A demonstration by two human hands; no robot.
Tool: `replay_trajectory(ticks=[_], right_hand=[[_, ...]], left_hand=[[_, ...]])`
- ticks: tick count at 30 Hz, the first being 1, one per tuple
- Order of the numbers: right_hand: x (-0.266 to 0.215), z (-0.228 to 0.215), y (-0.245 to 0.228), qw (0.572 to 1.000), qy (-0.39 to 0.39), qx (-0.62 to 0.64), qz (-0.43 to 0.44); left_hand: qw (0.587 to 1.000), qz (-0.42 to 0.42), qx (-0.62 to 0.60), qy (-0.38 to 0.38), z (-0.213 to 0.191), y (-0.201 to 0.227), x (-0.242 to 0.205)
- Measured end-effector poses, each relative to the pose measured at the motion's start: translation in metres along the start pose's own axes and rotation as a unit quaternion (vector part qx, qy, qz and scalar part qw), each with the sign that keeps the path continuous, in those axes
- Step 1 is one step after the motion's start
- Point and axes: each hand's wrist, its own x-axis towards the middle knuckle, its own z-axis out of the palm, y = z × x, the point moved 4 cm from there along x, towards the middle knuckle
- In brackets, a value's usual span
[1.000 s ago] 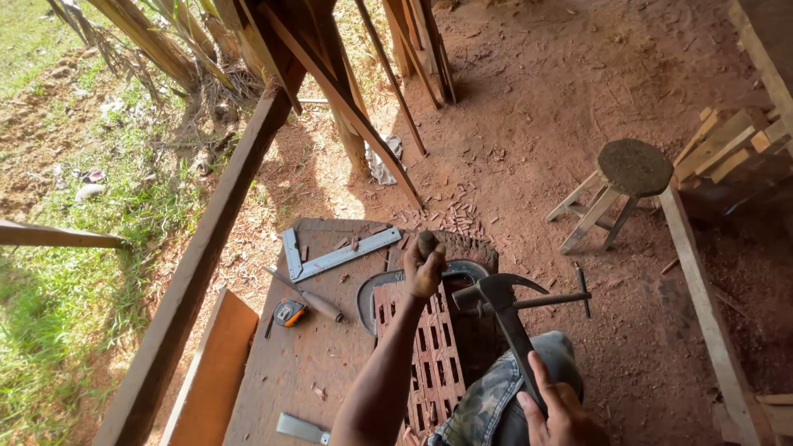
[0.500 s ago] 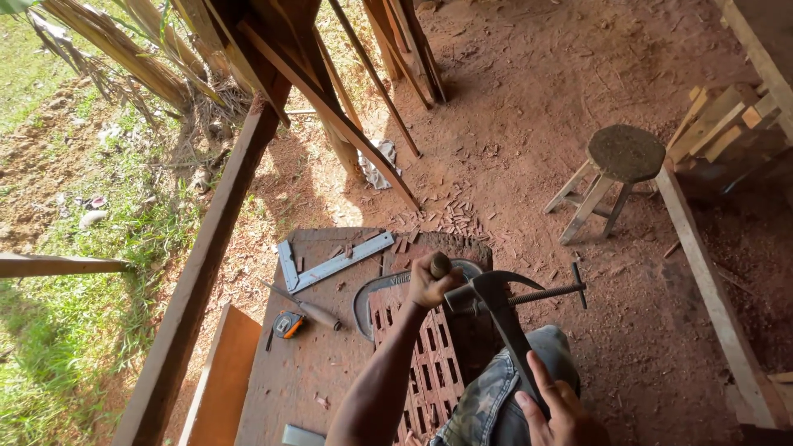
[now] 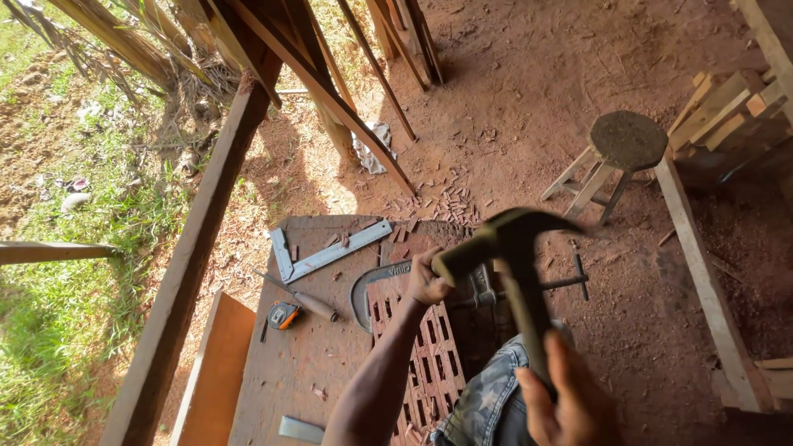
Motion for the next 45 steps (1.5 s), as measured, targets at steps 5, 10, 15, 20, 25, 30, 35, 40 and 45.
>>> replay_trajectory(ticks=[5,10,15,20,25,30,35,40,45], right_hand=[[-0.013,0.058,0.052,0.944,-0.249,-0.126,0.173],[-0.040,0.048,0.059,0.968,-0.173,-0.069,0.166],[-0.054,0.045,0.066,0.982,-0.105,-0.067,0.141],[-0.043,0.041,0.066,0.967,-0.131,-0.033,0.218],[-0.037,0.040,0.065,0.979,-0.099,-0.024,0.176],[-0.038,0.044,0.075,0.965,-0.122,-0.038,0.230],[-0.033,0.043,0.072,0.959,-0.137,-0.043,0.245],[-0.041,0.039,0.079,0.973,-0.099,-0.048,0.201],[-0.043,0.039,0.074,0.992,-0.072,-0.041,0.098]], left_hand=[[0.982,0.127,0.140,-0.027,-0.008,-0.016,-0.007],[0.993,0.010,0.103,0.050,0.016,0.031,-0.045],[0.972,0.067,0.219,0.058,0.009,-0.011,-0.059],[0.929,-0.313,0.049,0.191,-0.028,-0.012,0.039],[0.858,-0.425,-0.005,0.288,-0.050,-0.046,0.036],[0.841,-0.438,-0.019,0.318,-0.053,-0.056,0.026],[0.843,-0.346,0.250,0.327,-0.051,-0.040,0.028],[0.923,-0.227,0.171,0.260,-0.022,-0.002,0.008],[0.951,-0.136,0.144,0.237,-0.007,0.013,-0.007]])
